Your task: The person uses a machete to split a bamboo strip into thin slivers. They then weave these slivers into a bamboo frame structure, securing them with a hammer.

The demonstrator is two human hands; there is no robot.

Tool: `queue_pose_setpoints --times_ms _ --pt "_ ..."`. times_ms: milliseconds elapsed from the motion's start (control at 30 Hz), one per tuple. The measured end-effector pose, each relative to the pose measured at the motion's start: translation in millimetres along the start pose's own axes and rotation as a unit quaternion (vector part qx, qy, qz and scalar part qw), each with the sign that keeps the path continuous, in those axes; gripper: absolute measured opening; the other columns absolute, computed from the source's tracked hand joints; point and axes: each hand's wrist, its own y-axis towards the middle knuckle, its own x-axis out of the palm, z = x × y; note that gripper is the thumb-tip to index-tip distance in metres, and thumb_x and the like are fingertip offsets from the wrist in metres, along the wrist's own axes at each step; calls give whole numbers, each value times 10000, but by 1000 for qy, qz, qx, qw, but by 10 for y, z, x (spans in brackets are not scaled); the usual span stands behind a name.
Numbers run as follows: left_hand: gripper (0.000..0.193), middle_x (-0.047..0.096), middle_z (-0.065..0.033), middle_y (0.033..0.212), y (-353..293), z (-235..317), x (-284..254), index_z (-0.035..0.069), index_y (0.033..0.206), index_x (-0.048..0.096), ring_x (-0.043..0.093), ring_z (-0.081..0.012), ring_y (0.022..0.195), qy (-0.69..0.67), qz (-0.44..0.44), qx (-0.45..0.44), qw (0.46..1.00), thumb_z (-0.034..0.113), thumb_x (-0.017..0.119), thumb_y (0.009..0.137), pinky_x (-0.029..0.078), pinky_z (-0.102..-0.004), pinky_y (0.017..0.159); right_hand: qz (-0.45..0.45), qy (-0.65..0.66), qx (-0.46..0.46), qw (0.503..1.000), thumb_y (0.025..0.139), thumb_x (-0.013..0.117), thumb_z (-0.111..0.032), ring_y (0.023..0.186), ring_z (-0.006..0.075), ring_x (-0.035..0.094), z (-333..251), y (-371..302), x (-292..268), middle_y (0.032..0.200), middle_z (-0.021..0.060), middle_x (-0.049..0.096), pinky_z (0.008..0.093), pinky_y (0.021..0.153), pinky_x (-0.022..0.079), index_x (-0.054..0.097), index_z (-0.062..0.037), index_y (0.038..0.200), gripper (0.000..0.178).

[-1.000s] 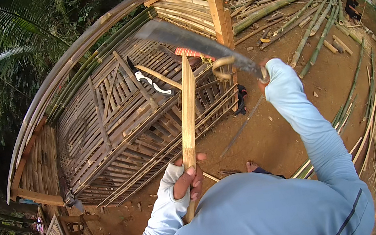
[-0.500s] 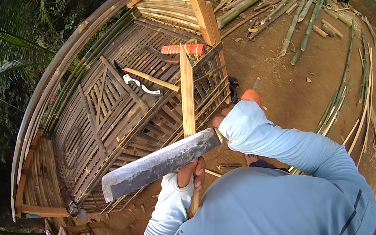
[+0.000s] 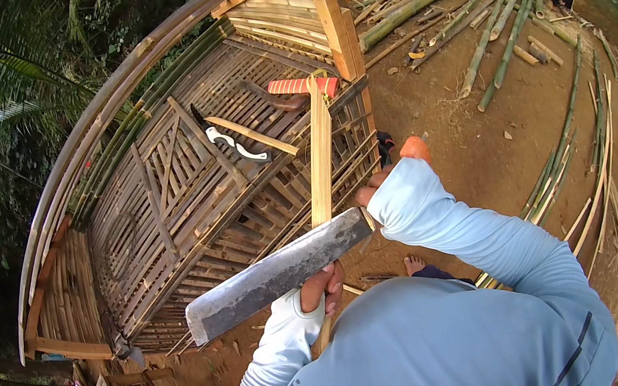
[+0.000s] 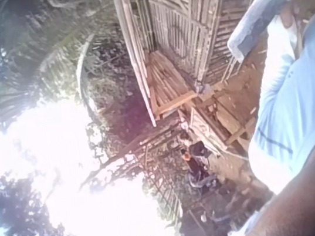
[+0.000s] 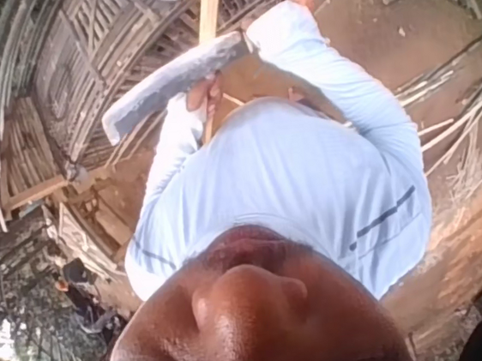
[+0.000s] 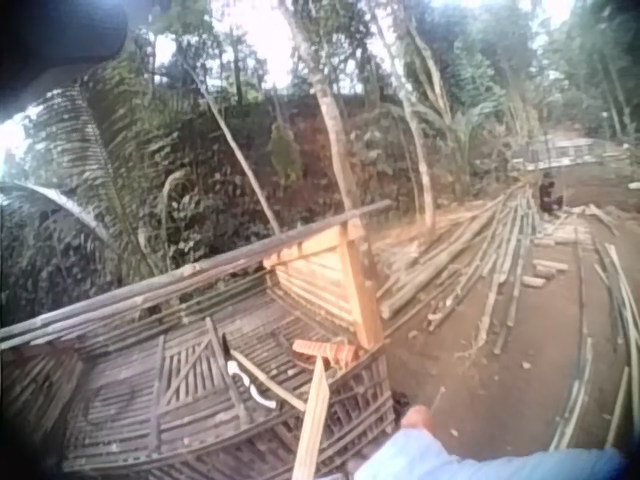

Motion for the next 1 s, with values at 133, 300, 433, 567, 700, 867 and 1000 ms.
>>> queue_pose_setpoints --times_ms 133,300,433,567,700,867,1000 --pt "391 357 -8 501 -11 2 9 96 666 404 357 -106 364 23 -9 24 999 295 487 993 317 -258 364 35 -40 -19 998 735 632 -222 548 241 580 36 8 -18 599 54 522 389 492 427 601 -103 771 128" --pt "330 380 -8 527 -3 -27 -25 44 781 507 358 -95 367 -3 -51 40 998 296 498 994 320 -252 355 79 -57 -41 994 724 642 -226 520 238 562 109 17 11 577 58 505 390 477 403 599 -100 759 138" --pt "357 413 -4 588 -37 52 119 -26 1145 523 360 -82 372 -37 5 57 998 296 522 992 331 -244 345 81 -61 -51 994 714 648 -230 510 245 561 123 79 -216 565 58 498 409 479 406 597 -103 751 143" --pt "428 422 3 612 -8 15 67 -32 1255 486 365 -76 378 -30 -12 81 996 303 528 993 334 -238 345 75 -62 -39 994 728 658 -235 530 258 568 226 134 -228 575 65 523 416 500 408 589 -105 721 147" --pt "400 444 -15 612 -8 75 112 -44 1232 509 392 -78 417 -52 4 59 997 235 561 950 351 -222 386 15 -75 -14 997 773 641 -209 573 250 607 287 177 -295 591 76 552 377 554 426 610 -97 767 117" --pt "355 444 -6 621 -94 66 105 -45 1245 505 381 -77 422 -52 15 61 997 181 496 971 342 -224 393 -35 -127 139 981 755 646 -147 674 290 582 450 322 -540 706 101 603 402 669 430 621 -111 819 78" --pt "332 446 -6 621 -170 -1 112 -61 1218 518 385 -75 411 -59 12 42 997 167 512 976 335 -227 376 -12 5 348 937 757 673 -60 739 337 643 1175 427 -687 772 164 636 397 668 486 613 -77 932 186"
